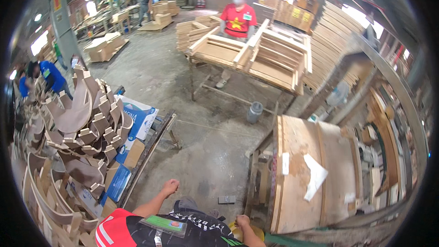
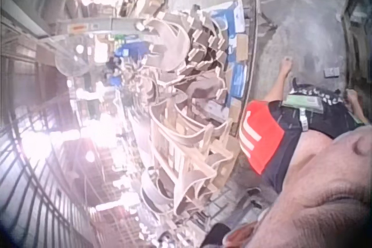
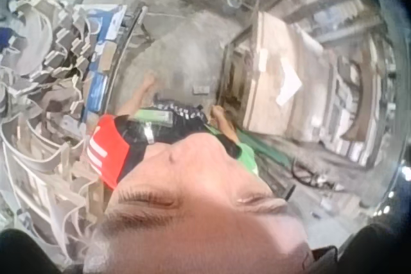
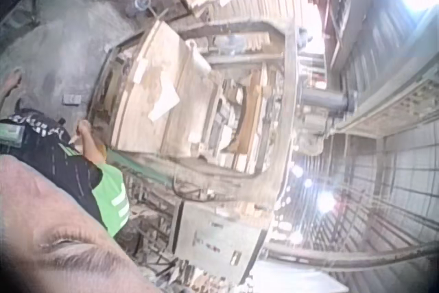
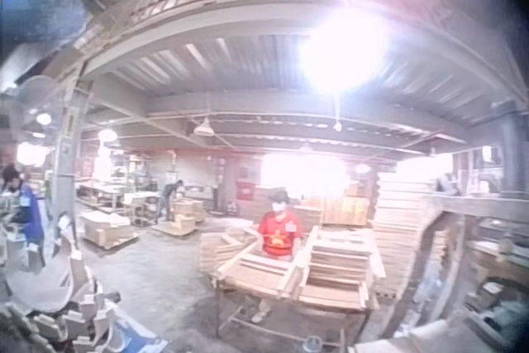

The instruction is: The person repeatedly picks up wooden chair frames and curved backrest pieces, places them on a workbench, and passes them to a coworker. The person handles multiple chair frames and backrests one at a time in a repetitive loop.

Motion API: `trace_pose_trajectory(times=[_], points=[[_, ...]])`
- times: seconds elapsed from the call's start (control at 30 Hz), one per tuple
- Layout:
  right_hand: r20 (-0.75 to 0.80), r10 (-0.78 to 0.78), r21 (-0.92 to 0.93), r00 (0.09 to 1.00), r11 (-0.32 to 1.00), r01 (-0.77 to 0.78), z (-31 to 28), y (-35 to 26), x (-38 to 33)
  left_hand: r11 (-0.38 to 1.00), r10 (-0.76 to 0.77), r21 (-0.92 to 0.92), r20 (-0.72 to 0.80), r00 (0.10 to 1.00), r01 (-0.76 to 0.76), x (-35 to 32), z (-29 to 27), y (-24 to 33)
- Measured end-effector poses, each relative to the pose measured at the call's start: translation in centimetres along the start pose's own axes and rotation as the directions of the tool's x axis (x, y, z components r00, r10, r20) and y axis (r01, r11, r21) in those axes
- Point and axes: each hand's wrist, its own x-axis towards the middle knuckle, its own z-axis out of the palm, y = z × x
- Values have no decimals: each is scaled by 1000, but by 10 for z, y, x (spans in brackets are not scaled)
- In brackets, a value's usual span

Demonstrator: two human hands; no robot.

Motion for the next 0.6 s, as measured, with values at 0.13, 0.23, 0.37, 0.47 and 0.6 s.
trace_pose_trajectory(times=[0.13, 0.23, 0.37, 0.47, 0.6], points=[[-29, -47, 3, 998, 999, 47, 26, -92, 36, 948, -263, 193, 20, 965, 254, 32, -25, 0], [-24, -68, 68, 997, 995, 70, 37, -148, 71, 841, -502, 334, 190, 844, 425, 68, -33, 4], [2, -56, 80, 998, 995, 55, 89, -213, 89, 905, -184, 411, 140, 973, 112, 128, -69, 14], [48, -42, 1, 998, 999, 42, 122, -276, 105, 894, -294, 377, 81, 952, 244, 189, -90, 63], [132, -65, -90, 989, 993, 78, 155, -356, 133, 753, 101, 647, 68, 993, -121, 260, -124, 118]])
